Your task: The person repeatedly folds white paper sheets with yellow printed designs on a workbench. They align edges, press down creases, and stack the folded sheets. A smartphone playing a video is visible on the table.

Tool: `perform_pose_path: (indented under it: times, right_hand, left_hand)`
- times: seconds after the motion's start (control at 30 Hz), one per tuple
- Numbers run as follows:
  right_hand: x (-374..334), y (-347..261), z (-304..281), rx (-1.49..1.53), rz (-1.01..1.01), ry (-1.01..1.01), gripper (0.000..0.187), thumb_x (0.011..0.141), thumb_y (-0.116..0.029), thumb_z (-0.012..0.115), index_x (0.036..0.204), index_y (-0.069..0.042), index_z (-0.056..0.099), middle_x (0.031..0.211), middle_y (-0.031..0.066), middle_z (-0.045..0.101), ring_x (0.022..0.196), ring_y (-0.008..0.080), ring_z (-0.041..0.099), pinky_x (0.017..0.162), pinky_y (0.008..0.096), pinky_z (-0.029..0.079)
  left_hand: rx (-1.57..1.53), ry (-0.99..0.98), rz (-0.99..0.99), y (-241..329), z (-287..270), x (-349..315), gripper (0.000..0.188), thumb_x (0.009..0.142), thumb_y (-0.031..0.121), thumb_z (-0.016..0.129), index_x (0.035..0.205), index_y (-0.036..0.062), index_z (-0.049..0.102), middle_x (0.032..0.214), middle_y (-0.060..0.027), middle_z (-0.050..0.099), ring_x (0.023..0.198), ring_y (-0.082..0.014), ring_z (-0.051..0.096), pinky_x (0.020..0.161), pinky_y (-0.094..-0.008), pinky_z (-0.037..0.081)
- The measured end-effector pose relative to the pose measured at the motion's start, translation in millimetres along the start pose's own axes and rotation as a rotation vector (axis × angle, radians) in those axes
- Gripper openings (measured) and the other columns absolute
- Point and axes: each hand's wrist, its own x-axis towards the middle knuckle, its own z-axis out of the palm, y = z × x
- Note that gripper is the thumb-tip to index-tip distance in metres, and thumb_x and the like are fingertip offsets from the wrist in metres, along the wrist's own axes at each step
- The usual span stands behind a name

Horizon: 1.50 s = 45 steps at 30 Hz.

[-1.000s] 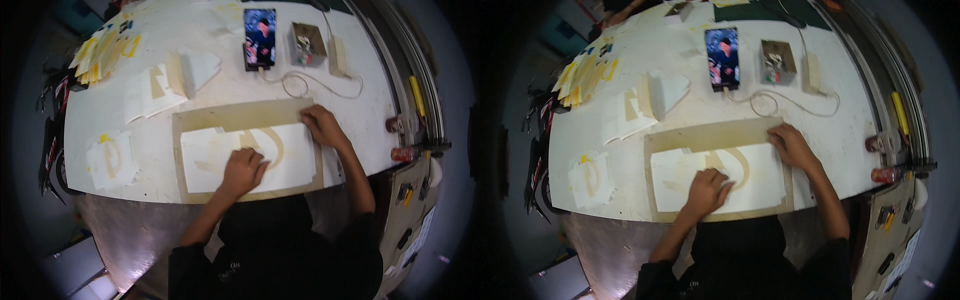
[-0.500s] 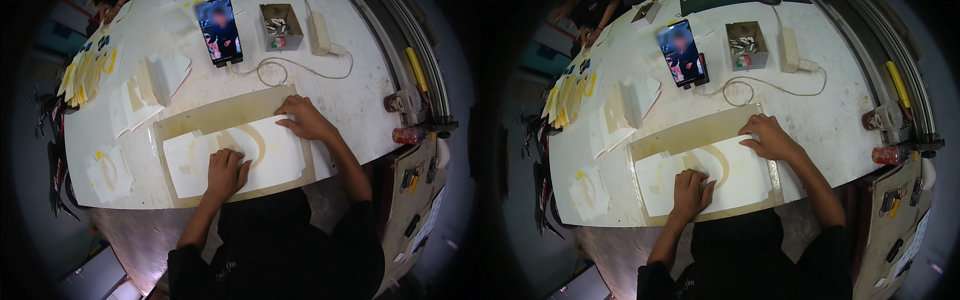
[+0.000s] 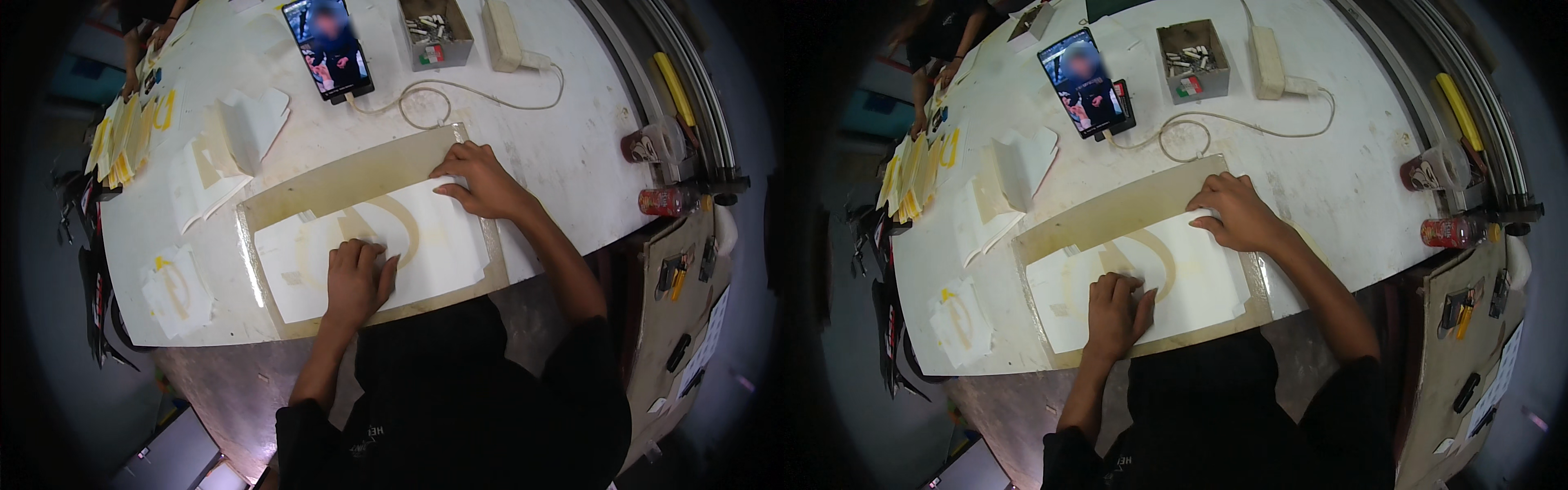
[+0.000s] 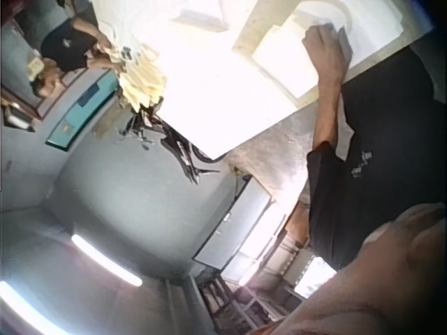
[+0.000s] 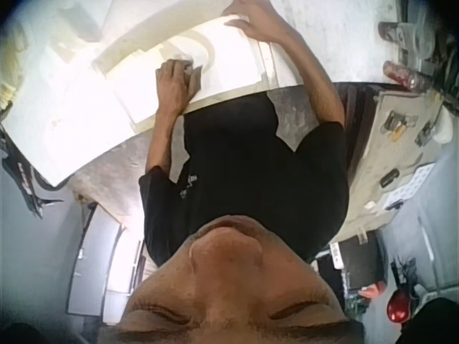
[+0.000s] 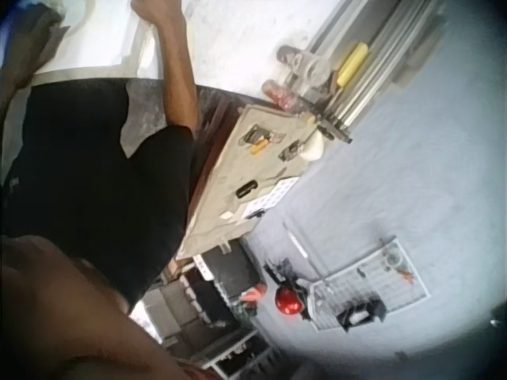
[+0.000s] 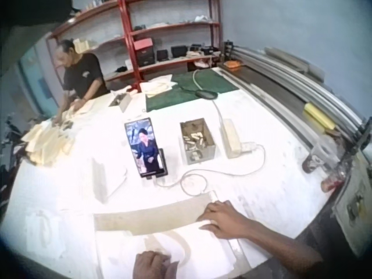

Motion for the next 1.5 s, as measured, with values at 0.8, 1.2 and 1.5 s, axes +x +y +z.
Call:
perform_pose_path:
  times: [0.8,1.2,1.5]
  right_hand:
    - [-7,-13,1,-0.021,0.029,0.06,0.02,0.09,-0.014,0.077,0.11,-0.01,0.075,0.107,0.0065,0.064,0.108,0.0264,0.059,0.096,0.0414,0.038]
    - [-5,-18,1,0.008,0.045,0.056,0.023,0.089,-0.009,0.076,0.112,-0.008,0.073,0.11,0.0094,0.065,0.111,0.0288,0.058,0.099,0.0418,0.038]
    - [-21,-43,-1,-0.064,-0.13,0.237,0.029,0.087,-0.012,0.079,0.114,-0.005,0.072,0.109,0.0107,0.065,0.107,0.0298,0.06,0.097,0.0422,0.042]
  left_hand:
    - [-0.034,0.017,-0.032,0,4,0,0.026,0.085,0.017,0.08,0.101,0.0058,0.063,0.096,-0.0104,0.059,0.09,-0.03,0.057,0.08,-0.0425,0.041]
    - [-0.042,0.056,-0.024,-3,7,-2,0.026,0.085,0.019,0.08,0.099,0.0059,0.064,0.093,-0.0102,0.059,0.085,-0.0293,0.057,0.077,-0.0417,0.041]
    - [-0.076,0.021,-0.044,-12,-7,29,0.026,0.084,0.015,0.082,0.1,0.0033,0.067,0.098,-0.0142,0.066,0.092,-0.0317,0.064,0.079,-0.0414,0.048]
